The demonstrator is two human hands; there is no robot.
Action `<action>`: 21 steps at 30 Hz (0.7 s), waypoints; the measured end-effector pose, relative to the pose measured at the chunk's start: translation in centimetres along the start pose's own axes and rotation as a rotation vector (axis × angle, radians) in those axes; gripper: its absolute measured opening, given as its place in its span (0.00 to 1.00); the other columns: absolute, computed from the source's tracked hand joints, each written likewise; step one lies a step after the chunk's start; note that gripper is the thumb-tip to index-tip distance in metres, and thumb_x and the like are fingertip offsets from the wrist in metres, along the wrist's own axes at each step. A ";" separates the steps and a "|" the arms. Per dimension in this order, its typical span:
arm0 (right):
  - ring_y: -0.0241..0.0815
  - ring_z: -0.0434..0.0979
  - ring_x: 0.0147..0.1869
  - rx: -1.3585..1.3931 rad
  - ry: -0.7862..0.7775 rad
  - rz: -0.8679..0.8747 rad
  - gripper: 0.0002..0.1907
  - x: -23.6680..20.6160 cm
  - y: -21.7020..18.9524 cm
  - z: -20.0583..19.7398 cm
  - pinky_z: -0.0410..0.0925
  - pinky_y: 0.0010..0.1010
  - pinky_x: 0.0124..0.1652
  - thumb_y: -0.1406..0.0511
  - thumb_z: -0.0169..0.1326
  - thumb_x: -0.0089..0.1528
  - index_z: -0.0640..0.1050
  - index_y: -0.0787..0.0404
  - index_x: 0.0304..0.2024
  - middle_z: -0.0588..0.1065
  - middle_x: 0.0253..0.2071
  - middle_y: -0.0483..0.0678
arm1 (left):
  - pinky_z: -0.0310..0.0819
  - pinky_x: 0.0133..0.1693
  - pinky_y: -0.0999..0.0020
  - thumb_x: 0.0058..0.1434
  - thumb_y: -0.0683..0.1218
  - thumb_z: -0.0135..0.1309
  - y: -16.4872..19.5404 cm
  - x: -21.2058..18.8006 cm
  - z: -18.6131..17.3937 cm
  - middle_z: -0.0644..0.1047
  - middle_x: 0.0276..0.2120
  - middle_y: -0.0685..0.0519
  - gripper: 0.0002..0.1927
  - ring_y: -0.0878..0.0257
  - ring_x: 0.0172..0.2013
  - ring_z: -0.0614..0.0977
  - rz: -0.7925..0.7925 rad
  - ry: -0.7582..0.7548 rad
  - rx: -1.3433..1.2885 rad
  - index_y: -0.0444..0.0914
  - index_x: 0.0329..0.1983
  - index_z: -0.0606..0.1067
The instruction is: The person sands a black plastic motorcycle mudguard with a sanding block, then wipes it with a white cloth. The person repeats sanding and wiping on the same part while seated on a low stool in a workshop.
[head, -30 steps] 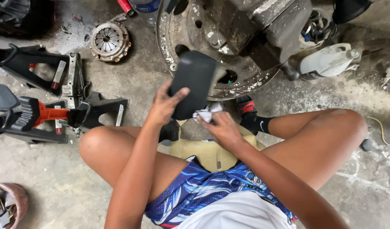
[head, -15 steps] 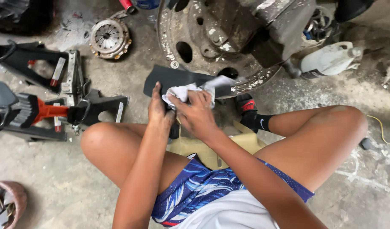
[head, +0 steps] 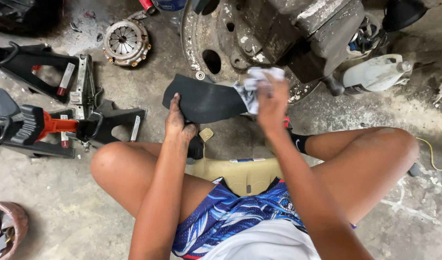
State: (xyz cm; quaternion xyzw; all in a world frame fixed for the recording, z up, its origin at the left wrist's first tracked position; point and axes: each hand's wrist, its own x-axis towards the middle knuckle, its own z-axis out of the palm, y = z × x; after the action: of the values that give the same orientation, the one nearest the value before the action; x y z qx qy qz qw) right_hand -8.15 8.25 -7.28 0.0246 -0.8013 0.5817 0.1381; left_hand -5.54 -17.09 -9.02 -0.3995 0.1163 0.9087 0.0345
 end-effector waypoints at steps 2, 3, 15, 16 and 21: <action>0.53 0.78 0.53 0.051 -0.238 -0.141 0.16 -1.0 -3.3 2.6 0.66 0.51 0.62 0.67 0.55 0.65 0.78 0.58 0.55 0.78 0.50 0.53 | 0.79 0.56 0.48 0.67 0.51 0.55 -0.6 0.0 0.1 0.81 0.49 0.46 0.18 0.49 0.50 0.83 0.069 -0.033 0.090 0.35 0.54 0.74; 0.54 0.78 0.53 -0.293 -0.366 -0.418 0.24 -2.0 -4.5 3.4 0.59 0.58 0.68 0.68 0.58 0.59 0.80 0.57 0.59 0.78 0.50 0.53 | 0.79 0.56 0.48 0.67 0.50 0.55 -0.8 0.0 0.1 0.81 0.49 0.46 0.18 0.49 0.50 0.83 0.104 -0.055 0.137 0.35 0.54 0.74; 0.56 0.79 0.47 -0.232 0.041 -0.081 0.10 -1.5 6.4 -2.5 0.71 0.42 0.47 0.66 0.54 0.70 0.80 0.70 0.44 0.78 0.43 0.60 | 0.76 0.59 0.51 0.68 0.50 0.54 0.3 1.6 0.2 0.80 0.51 0.47 0.17 0.52 0.51 0.82 0.060 -0.003 0.031 0.37 0.55 0.73; 0.55 0.79 0.46 -0.250 0.107 -0.054 0.10 -1.5 5.9 -2.6 0.70 0.43 0.48 0.66 0.53 0.72 0.79 0.70 0.44 0.78 0.41 0.59 | 0.76 0.59 0.50 0.67 0.50 0.54 0.3 1.6 0.3 0.80 0.51 0.48 0.17 0.52 0.51 0.82 0.070 -0.012 0.036 0.37 0.55 0.73; 0.52 0.80 0.43 -0.238 -0.093 -0.097 0.09 -4.5 0.1 2.4 0.73 0.42 0.45 0.64 0.58 0.67 0.77 0.64 0.45 0.79 0.39 0.57 | 0.78 0.57 0.52 0.67 0.49 0.54 -0.2 1.2 0.8 0.80 0.52 0.48 0.17 0.52 0.51 0.82 0.083 0.008 0.056 0.38 0.56 0.73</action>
State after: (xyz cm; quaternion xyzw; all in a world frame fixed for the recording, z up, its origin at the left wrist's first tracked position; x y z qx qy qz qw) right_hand -4.31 5.47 -9.19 0.0738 -0.8680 0.4733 0.1306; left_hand -6.89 -16.77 -9.44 -0.3967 0.1584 0.9041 0.0073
